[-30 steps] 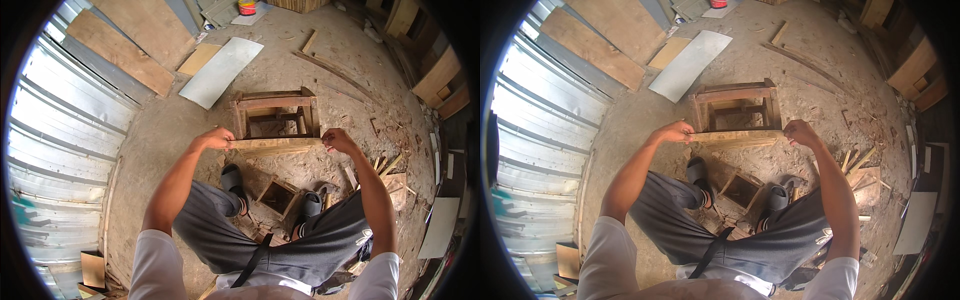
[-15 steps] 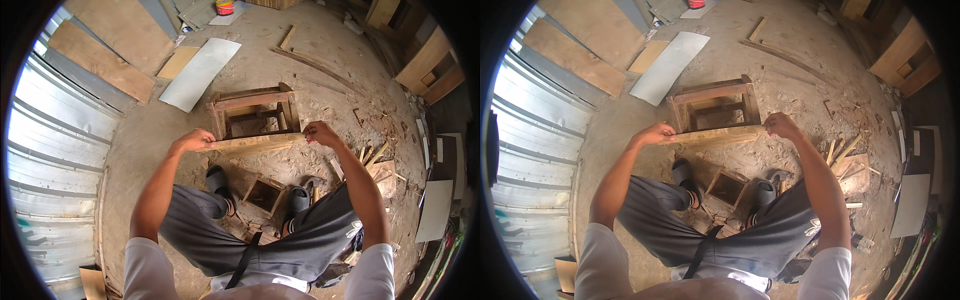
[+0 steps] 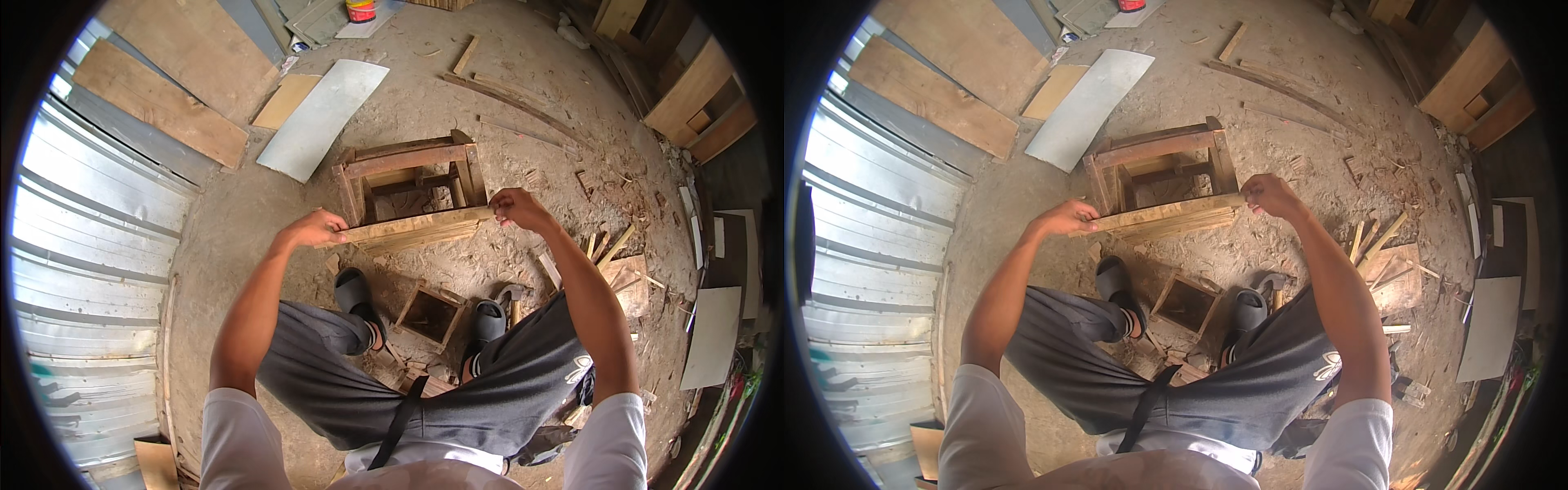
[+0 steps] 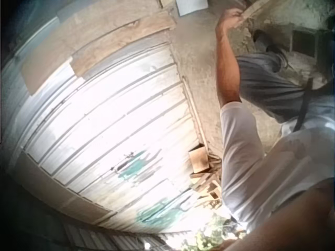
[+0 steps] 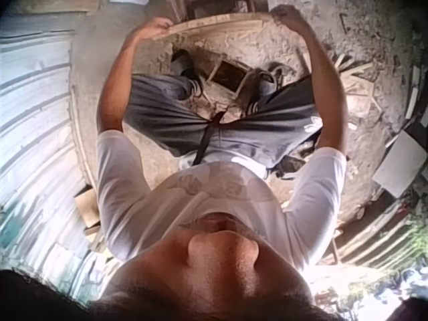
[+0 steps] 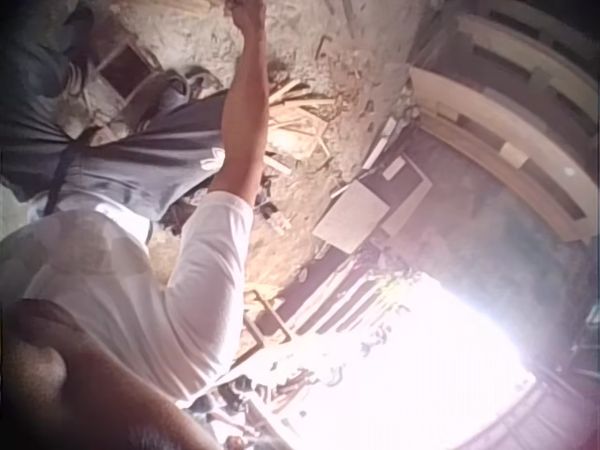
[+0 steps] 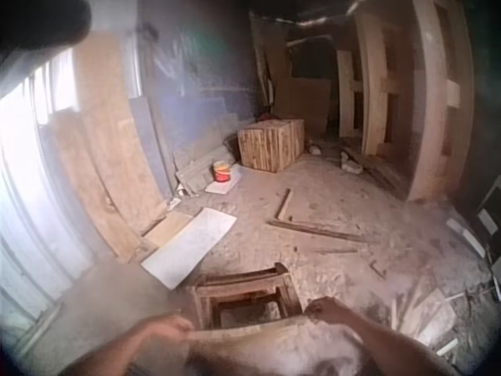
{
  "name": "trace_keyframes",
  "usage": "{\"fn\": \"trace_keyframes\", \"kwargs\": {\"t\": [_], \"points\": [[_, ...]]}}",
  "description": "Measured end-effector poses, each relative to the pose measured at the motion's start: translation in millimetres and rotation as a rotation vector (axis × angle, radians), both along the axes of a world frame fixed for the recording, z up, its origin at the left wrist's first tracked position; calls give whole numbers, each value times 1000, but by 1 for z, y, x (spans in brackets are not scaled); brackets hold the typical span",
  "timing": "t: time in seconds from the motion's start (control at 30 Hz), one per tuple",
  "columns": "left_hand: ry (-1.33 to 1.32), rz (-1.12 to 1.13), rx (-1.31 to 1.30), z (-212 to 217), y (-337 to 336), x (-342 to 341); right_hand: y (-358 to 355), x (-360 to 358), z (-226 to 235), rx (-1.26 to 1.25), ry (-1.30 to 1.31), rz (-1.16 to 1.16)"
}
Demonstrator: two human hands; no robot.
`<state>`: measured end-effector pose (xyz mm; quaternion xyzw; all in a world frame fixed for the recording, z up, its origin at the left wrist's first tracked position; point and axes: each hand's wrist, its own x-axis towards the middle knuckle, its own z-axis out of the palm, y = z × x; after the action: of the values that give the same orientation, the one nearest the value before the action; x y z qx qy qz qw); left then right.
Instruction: The person assembles a small wooden crate by hand, using a hammer to drive nails into wooden slats and frame pieces. They position and secure multiple slats to form the sides of the crate, occasionally adjusting pieces and hammering from different angles.
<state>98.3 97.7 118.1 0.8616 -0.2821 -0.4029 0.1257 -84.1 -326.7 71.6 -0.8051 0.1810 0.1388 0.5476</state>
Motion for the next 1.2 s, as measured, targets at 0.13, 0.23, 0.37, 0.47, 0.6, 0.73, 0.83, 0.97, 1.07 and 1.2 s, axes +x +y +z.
{"fn": "trace_keyframes", "kwargs": {"t": [0.13,0.23,0.37,0.47,0.6,0.73,0.83,0.97,1.07,1.2], "points": [[17,24,-15,-4,1,0,2,-2,4,-35,16,38],[20,30,-7,-5,1,1,3,-2,6,-42,22,38],[31,31,-11,-4,1,1,4,-1,6,-33,22,32],[28,24,-18,-2,0,0,3,0,4,-34,25,23],[-4,20,10,3,-2,-2,2,-1,2,-53,42,20],[21,36,-5,6,-4,-5,2,-3,1,-55,7,29],[31,45,-7,7,-3,-6,2,-4,2,-13,-20,22],[74,60,-15,4,-1,-3,1,-4,2,34,-19,0],[79,61,-3,1,1,0,0,-3,0,26,3,11],[77,67,16,-4,1,3,-1,-3,-1,33,2,5]]}}
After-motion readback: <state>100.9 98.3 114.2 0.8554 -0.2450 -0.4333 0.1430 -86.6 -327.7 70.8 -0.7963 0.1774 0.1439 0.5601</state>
